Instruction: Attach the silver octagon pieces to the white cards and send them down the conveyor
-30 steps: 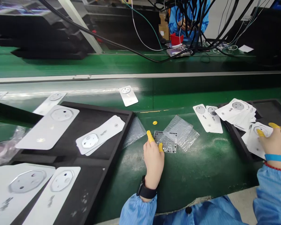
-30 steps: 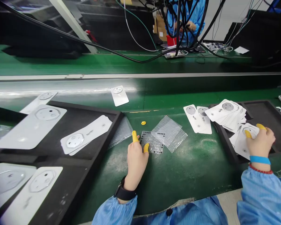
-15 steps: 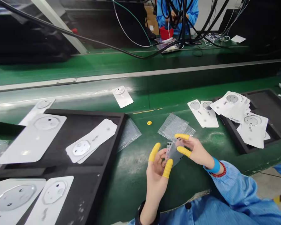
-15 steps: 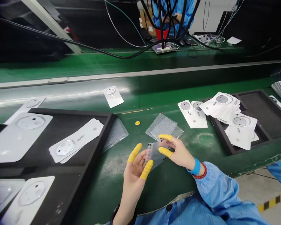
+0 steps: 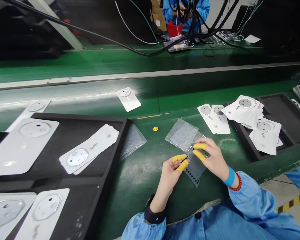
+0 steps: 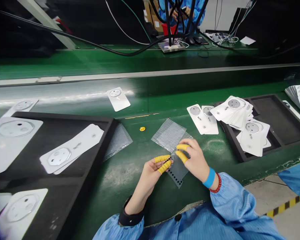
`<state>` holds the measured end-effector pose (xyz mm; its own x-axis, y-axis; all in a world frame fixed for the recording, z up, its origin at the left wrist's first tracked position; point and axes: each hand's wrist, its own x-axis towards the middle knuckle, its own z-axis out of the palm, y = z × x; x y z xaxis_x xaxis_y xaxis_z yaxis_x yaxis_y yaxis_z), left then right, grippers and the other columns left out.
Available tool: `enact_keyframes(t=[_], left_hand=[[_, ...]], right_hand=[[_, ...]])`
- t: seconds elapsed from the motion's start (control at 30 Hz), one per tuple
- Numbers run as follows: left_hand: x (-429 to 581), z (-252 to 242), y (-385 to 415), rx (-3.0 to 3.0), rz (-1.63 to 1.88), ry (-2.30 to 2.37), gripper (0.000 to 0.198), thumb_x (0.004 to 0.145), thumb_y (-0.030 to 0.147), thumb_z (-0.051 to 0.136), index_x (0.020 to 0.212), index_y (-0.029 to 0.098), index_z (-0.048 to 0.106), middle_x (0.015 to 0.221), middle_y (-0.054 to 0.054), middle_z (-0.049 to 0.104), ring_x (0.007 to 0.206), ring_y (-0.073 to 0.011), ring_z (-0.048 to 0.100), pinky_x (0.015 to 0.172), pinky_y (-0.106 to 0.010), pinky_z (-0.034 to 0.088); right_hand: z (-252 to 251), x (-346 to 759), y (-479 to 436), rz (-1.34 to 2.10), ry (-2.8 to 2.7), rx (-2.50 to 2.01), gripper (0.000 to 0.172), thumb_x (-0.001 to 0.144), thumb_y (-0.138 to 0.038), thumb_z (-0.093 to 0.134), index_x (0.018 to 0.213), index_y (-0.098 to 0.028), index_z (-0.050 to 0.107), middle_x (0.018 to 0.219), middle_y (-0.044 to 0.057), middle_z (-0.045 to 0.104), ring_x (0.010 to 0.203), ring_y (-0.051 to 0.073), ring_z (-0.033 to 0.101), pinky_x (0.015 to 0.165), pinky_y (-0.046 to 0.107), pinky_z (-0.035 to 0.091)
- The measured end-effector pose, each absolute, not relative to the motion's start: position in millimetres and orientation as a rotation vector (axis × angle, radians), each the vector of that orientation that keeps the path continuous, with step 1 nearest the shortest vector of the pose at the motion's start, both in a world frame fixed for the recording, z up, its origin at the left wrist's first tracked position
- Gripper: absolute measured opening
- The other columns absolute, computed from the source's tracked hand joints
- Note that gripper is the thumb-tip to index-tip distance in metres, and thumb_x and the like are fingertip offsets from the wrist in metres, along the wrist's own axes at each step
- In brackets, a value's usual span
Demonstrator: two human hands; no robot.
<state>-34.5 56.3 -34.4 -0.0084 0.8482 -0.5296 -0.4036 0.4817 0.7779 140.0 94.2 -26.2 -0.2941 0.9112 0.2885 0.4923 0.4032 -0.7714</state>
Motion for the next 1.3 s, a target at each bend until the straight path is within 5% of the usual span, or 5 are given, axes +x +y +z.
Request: enact_keyframes(t=[0.13, 0.4, 0.83, 1.03, 1.3], left_hand=[[-32, -39, 54, 0.467, 1.054, 1.174, 0.033, 0.051, 0.022, 0.090, 0.080, 0.013, 0.076, 0.075, -0.005, 0.078, 0.069, -0.0167, 0.071, 0.072, -0.025, 0.054], [-28, -40, 51, 0.464, 1.118, 1.153, 0.033, 0.055, 0.028, 0.089, 0.080, 0.011, 0.076, 0.076, -0.009, 0.077, 0.075, -0.0217, 0.072, 0.075, -0.029, 0.053], [-28, -42, 52, 0.311, 1.119, 1.212, 0.040, 0.052, 0.043, 0.090, 0.066, 0.010, 0.072, 0.065, -0.006, 0.070, 0.060, -0.0140, 0.062, 0.062, -0.025, 0.050], [-30, -37, 54, 0.237, 1.077, 1.169, 0.038, 0.048, 0.036, 0.091, 0.063, 0.009, 0.070, 0.067, -0.007, 0.069, 0.064, -0.0154, 0.064, 0.068, -0.028, 0.053], [-42, -40, 58, 0.088, 0.921, 1.131, 0.014, 0.071, 0.021, 0.071, 0.069, 0.015, 0.058, 0.062, -0.008, 0.070, 0.058, -0.0182, 0.069, 0.062, -0.031, 0.055]], right_hand=[[-36, 121, 84, 0.774, -2.026, -1.109, 0.014, 0.091, -0.014, 0.053, 0.091, -0.020, 0.066, 0.093, 0.006, 0.068, 0.082, 0.016, 0.068, 0.074, 0.028, 0.058], [-57, 113, 73, 0.644, -2.044, -1.049, 0.034, 0.081, 0.001, 0.038, 0.097, -0.020, 0.059, 0.094, 0.009, 0.065, 0.085, 0.022, 0.068, 0.071, 0.033, 0.061], [-110, 124, 69, 0.408, -2.150, -1.015, 0.034, 0.089, -0.010, 0.038, 0.115, -0.020, 0.058, 0.112, 0.013, 0.068, 0.103, 0.028, 0.070, 0.083, 0.042, 0.062], [-105, 122, 67, 0.424, -2.158, -1.028, 0.031, 0.090, -0.010, 0.037, 0.110, -0.020, 0.058, 0.112, 0.014, 0.067, 0.103, 0.027, 0.069, 0.083, 0.039, 0.063], [-82, 121, 69, 0.348, -2.231, -0.836, 0.038, 0.086, -0.001, 0.034, 0.109, -0.016, 0.061, 0.112, 0.016, 0.068, 0.104, 0.025, 0.070, 0.083, 0.037, 0.064]])
